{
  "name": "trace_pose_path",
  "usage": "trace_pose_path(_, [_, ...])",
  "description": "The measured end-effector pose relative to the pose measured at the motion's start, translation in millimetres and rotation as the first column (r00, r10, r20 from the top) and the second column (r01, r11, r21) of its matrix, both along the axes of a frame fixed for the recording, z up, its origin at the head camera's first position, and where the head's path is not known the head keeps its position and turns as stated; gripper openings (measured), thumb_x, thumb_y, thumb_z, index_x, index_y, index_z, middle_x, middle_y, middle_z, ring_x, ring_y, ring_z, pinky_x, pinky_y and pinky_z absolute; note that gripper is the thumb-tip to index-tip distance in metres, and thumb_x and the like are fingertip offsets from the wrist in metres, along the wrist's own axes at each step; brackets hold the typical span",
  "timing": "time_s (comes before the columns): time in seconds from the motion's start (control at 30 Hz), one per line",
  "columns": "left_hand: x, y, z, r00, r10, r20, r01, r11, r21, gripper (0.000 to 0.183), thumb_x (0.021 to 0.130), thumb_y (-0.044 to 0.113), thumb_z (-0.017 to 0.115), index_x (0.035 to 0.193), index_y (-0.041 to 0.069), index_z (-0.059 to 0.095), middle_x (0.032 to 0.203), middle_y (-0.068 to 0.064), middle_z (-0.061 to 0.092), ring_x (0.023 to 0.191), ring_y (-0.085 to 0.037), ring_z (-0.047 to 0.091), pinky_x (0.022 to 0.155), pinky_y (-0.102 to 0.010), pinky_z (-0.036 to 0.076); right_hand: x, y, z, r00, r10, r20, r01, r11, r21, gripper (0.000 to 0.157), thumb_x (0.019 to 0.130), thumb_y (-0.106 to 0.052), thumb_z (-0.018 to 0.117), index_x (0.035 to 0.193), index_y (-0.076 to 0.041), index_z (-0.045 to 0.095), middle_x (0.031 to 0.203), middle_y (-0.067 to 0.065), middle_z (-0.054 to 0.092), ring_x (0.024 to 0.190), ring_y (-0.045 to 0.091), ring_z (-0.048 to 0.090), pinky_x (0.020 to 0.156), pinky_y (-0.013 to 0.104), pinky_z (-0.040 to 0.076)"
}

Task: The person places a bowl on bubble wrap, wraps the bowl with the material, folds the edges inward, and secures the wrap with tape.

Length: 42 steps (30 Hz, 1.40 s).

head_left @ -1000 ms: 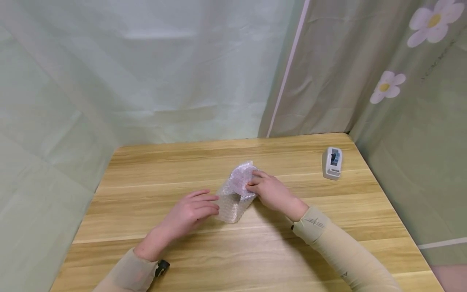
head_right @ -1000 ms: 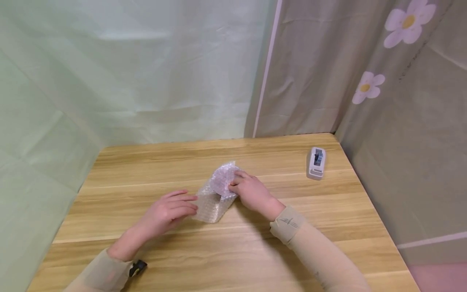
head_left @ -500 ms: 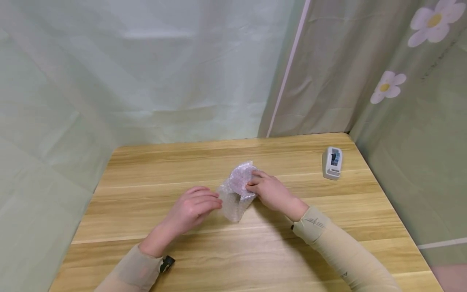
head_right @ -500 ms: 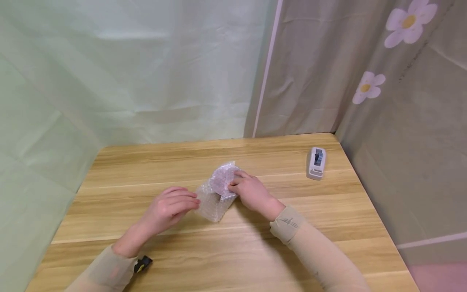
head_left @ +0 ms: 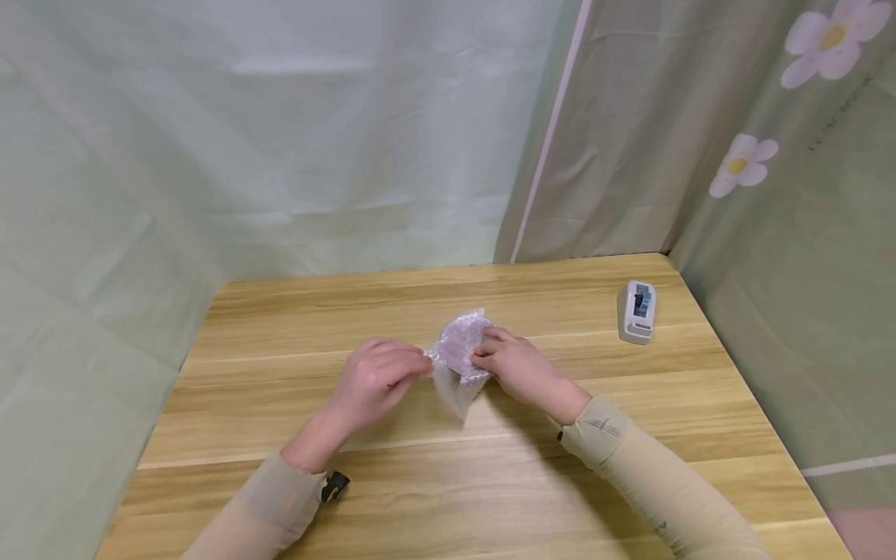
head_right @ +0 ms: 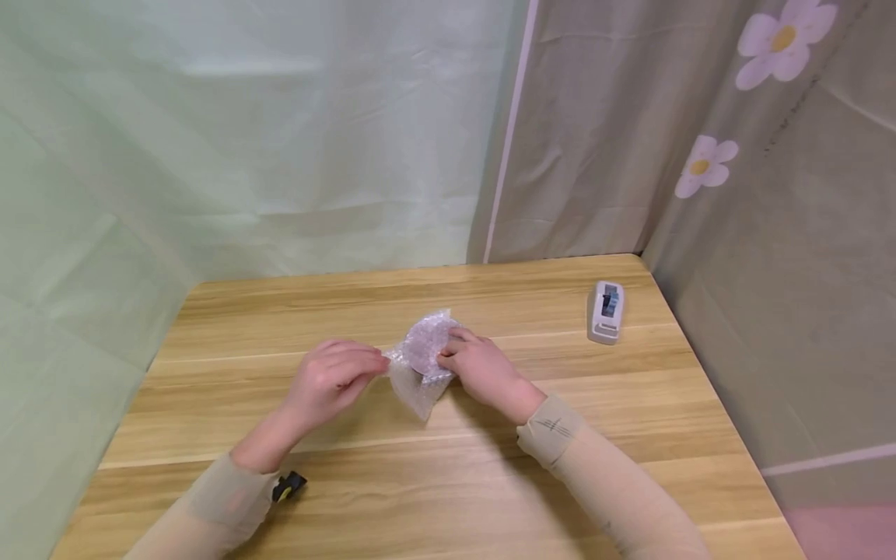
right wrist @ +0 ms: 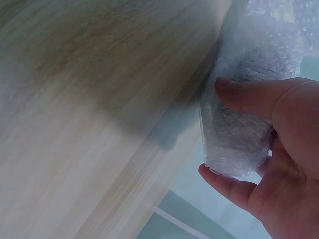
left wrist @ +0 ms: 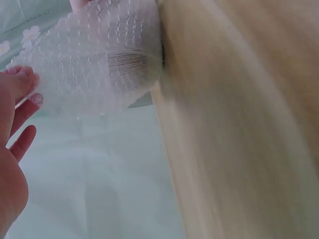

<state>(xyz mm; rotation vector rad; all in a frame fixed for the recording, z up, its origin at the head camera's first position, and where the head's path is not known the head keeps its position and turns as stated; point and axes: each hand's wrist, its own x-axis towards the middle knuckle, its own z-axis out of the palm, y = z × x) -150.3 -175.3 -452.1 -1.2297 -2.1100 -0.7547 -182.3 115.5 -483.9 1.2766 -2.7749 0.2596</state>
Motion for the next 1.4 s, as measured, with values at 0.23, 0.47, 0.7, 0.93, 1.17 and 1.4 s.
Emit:
trace_pose_path(0.23, [-12.4, 13, 8.7, 0.998, 0.058, 0.025, -0.058, 0.998, 0.002, 0.014, 0.088, 0.000, 0.081, 0.099, 0.008, 0.082, 0.098, -0.004, 0.081, 0.089, -0.023, 0.078, 0.082, -0.043, 0.063, -0.5, -2, 0.0, 1.000, -0.003, -0.005, 0.003, 1.000, 0.022, 0.033, 0.099, -0.001, 0.070, 0.130, -0.011, 0.078, 0.133, 0.006, 0.074, 0.142, 0.038, 0.054, 0.106, 0.056, 0.054])
trace_pose_path(0.47, [-29.2, 25, 13.5, 0.996, 0.090, 0.026, -0.090, 0.996, -0.013, 0.016, 0.086, -0.001, 0.083, 0.097, 0.011, 0.083, 0.095, -0.001, 0.081, 0.091, -0.022, 0.077, 0.078, -0.041, 0.061, -0.9, -1, -0.2, 1.000, -0.016, 0.016, 0.015, 0.999, 0.048, 0.037, 0.100, 0.001, 0.068, 0.133, -0.014, 0.077, 0.137, 0.004, 0.072, 0.146, 0.036, 0.050, 0.108, 0.056, 0.053])
trace_pose_path(0.7, [-47.4, 38, 15.1, 0.994, 0.100, 0.048, -0.097, 0.994, -0.060, 0.013, 0.087, 0.001, 0.084, 0.096, 0.011, 0.083, 0.095, -0.001, 0.081, 0.091, -0.022, 0.078, 0.082, -0.042, 0.062, 0.7, -1, -0.3, 0.999, 0.004, -0.037, -0.002, 0.998, 0.063, 0.037, 0.098, -0.001, 0.071, 0.131, -0.014, 0.078, 0.136, 0.005, 0.072, 0.144, 0.037, 0.052, 0.105, 0.056, 0.055])
trace_pose_path(0.93, [-67.9, 52, 11.6, 0.985, 0.146, 0.088, -0.127, 0.973, -0.191, 0.011, 0.091, 0.007, 0.084, 0.100, 0.014, 0.085, 0.101, 0.000, 0.081, 0.098, -0.021, 0.076, 0.087, -0.041, 0.059, -0.6, -3, -0.3, 0.996, 0.031, -0.083, -0.025, 0.997, 0.078, 0.029, 0.096, -0.004, 0.073, 0.121, -0.017, 0.083, 0.131, 0.001, 0.074, 0.143, 0.035, 0.053, 0.105, 0.053, 0.056])
trace_pose_path(1.17, [-85.2, 65, -1.7, 0.963, 0.202, 0.177, -0.146, 0.947, -0.288, 0.008, 0.093, 0.012, 0.084, 0.101, 0.015, 0.085, 0.102, 0.001, 0.081, 0.100, -0.021, 0.075, 0.090, -0.041, 0.057, -1.8, -5, 0.1, 0.996, 0.036, -0.087, -0.030, 0.997, 0.072, 0.027, 0.095, -0.003, 0.074, 0.112, -0.022, 0.083, 0.137, -0.001, 0.071, 0.145, 0.032, 0.049, 0.102, 0.052, 0.058])
trace_pose_path(1.4, [-91.5, 70, -11.5, 0.944, 0.242, 0.225, -0.156, 0.927, -0.342, 0.007, 0.093, 0.015, 0.085, 0.100, 0.017, 0.085, 0.103, 0.001, 0.081, 0.111, -0.025, 0.072, 0.101, -0.046, 0.054, -0.8, -5, 0.7, 0.993, 0.041, -0.113, -0.030, 0.995, 0.093, 0.022, 0.094, -0.005, 0.075, 0.107, -0.022, 0.083, 0.136, 0.000, 0.071, 0.143, 0.032, 0.051, 0.107, 0.050, 0.055])
